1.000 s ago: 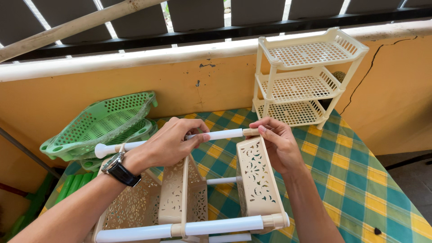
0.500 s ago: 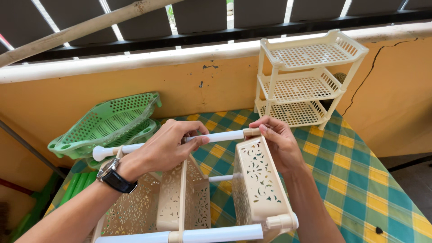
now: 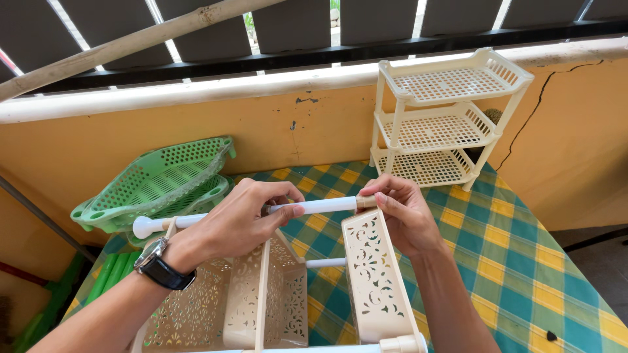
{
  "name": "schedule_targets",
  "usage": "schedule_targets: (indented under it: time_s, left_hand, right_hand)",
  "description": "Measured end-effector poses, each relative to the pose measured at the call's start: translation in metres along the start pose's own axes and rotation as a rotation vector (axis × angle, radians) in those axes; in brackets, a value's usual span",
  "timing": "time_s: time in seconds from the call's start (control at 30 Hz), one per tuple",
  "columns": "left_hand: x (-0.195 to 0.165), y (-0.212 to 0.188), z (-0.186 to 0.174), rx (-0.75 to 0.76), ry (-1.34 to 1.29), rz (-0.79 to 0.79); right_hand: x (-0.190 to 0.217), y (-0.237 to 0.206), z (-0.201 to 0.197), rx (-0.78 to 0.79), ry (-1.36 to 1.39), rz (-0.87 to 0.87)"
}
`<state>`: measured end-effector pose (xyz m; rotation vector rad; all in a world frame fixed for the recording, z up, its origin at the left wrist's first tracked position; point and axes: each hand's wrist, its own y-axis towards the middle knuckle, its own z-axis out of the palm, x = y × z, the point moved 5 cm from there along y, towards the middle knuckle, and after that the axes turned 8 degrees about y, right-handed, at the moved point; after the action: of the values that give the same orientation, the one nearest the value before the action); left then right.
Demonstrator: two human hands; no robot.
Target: The person disassembles a beige plastic storage rack on a table, pulling white plastic tubes out of the basket shelves and separating the baskets. They then assemble a green basket rack by fitting green plastic tubes into the basket corners and sliding baskets onto the tubes.
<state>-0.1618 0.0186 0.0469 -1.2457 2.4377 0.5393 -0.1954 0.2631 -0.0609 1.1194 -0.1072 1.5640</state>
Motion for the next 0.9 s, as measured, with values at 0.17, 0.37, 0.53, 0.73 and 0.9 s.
schedule_targets:
  time_s: [0.17,0.37,0.53,0.73,0.9]
  left_hand:
    - [-0.006,-0.003,-0.003,-0.006,-0.042,0.038]
    - [-0.009,-0.002,-0.001,0.009,-0.065,0.037]
    - [-0.011,-0.001,0.000,0.002,-0.090,0.063]
    - [-0.013,-0.001,0.001,0.020,-0.062,0.027]
    - [-0.008,0.005,0.001,-0.005,-0.066,0.035]
  right_hand:
    - [-0.003,0.007,0.010,0.108,0.002,0.064]
    - [-0.011,0.017,0.015,0.417,0.089,0.247]
    - [-0.021,0.024,0.001,0.479,0.161,0.243]
    - [-0.031,0.027,-0.013,0.474,0.199,0.238]
    - [-0.035,0.024,-0.016,0.385,0.247,0.254]
